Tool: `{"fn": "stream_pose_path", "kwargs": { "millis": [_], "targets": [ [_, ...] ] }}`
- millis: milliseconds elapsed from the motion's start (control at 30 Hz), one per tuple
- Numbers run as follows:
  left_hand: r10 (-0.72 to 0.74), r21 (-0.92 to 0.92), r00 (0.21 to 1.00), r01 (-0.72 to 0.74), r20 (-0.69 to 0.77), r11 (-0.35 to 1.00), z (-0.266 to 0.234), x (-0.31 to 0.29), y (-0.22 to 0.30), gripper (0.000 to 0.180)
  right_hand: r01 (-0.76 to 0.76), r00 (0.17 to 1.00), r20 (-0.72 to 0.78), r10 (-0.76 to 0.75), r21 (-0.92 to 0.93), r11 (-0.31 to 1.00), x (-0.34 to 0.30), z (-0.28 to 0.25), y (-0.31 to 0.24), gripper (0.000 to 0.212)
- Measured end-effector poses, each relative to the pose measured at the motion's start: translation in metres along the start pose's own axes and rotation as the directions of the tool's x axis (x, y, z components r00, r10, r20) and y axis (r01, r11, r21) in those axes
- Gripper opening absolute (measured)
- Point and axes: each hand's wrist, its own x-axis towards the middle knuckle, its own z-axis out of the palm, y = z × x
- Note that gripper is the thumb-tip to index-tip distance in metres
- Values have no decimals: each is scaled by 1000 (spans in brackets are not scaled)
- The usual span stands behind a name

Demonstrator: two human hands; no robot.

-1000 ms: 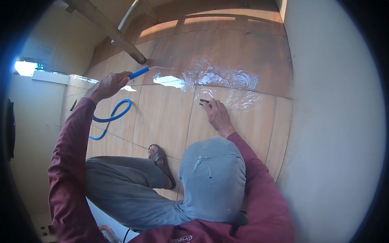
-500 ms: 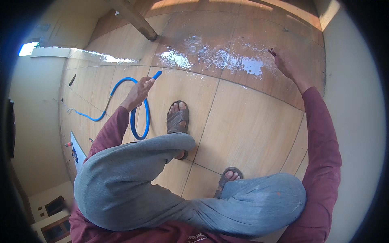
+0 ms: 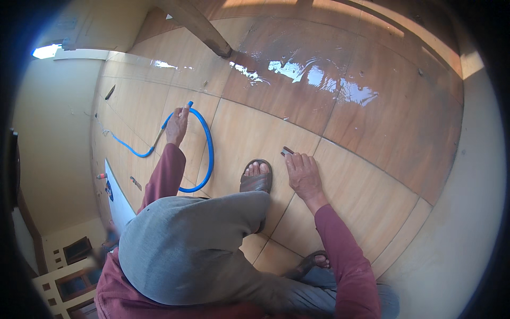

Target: The person sits on a tiled floor and uses a blue hose to spray water onto the surface. They then use a small tool to scrape and scrub the wet tiles, focusing on grout lines and a floor drain. The person repeatedly wets and scrubs the same area.

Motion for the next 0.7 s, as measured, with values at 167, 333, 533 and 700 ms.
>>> {"fn": "stream_pose_path", "kwargs": {
  "millis": [167, 333, 533, 700],
  "targets": [
    [339, 11, 939, -339, -63, 941, 25, 47, 24, 55, -41, 996, -80, 44, 32, 999, 11, 7, -11, 27],
    [379, -37, 925, -379, -8, 925, 42, 12, 172, 47, -81, 995, -52, 80, -17, 997, 16, 5, -7, 27],
    [278, -736, 722, 673, 633, -75, 68, -40, 258, 17, -45, 998, -60, 36, -162, 986, 15, 15, -6, 25],
    [460, -948, 829, 275, 317, 157, 95, -56, 222, 19, -8, 999, -37, 1, -183, 983, 12, 28, -17, 25]
  ]
}}
